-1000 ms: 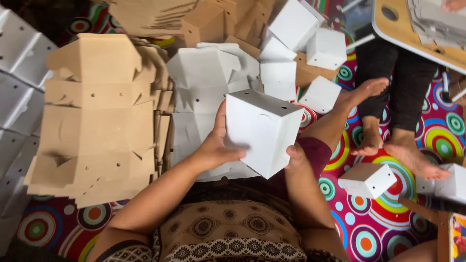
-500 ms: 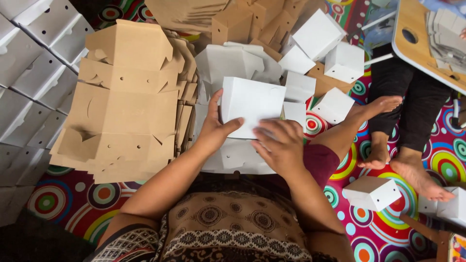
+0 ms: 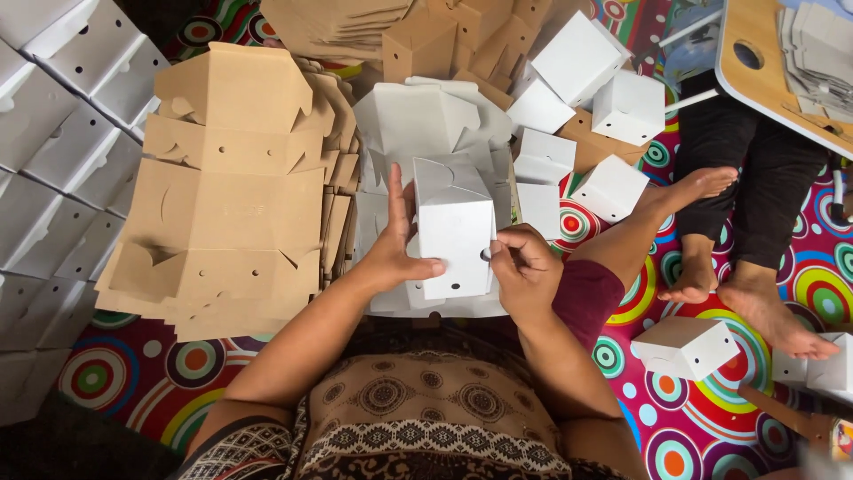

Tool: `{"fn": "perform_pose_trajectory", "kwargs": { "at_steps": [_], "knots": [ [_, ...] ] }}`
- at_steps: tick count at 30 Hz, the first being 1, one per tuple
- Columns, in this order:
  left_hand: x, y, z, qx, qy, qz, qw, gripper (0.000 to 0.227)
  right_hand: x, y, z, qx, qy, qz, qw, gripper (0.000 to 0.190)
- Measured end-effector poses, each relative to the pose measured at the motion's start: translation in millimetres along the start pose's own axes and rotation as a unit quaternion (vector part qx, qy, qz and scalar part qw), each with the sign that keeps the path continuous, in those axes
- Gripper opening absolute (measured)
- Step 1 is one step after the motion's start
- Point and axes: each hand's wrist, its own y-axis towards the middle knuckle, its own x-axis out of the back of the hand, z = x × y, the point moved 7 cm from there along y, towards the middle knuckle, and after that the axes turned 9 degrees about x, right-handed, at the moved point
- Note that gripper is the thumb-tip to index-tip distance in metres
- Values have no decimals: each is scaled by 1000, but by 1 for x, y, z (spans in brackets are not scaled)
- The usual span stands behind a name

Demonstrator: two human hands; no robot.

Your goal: Assembling small white cardboard boxes from flat templates and stacking them on the floor.

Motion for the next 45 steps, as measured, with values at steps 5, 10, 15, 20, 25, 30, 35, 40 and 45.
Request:
{"fn": "perform_pose_trajectory", "kwargs": {
  "at_steps": [5,10,15,20,25,30,35,40,45],
  "knots": [
    [15,-8,19,39,-103,-59,992,124,45,2,-51,-98,-83,-85,988,13],
    [30,0,51,109,-226,-131,959,107,33,30,-17,-33,-187,-52,980,25],
    [25,-5,22,165,-186,-207,946,109,-21,9,33,223,-405,162,872,12],
    [24,-7,35,198,-192,-212,937,104,-28,-4,10,228,-423,153,864,6],
    [29,-2,58,196,-208,-212,935,108,-19,-9,-19,245,-466,142,838,12],
    [8,0,6,156,-166,-225,947,102,-31,-20,-25,236,-443,106,858,20],
    [10,-7,11,204,-198,-216,934,84,-5,-2,-42,220,-438,85,868,28],
    [23,-10,47,254,-365,-170,879,71,54,24,-46,45,-358,23,932,15],
    [21,-5,38,248,-389,-151,874,63,25,30,0,105,-394,88,909,14]
  ]
}}
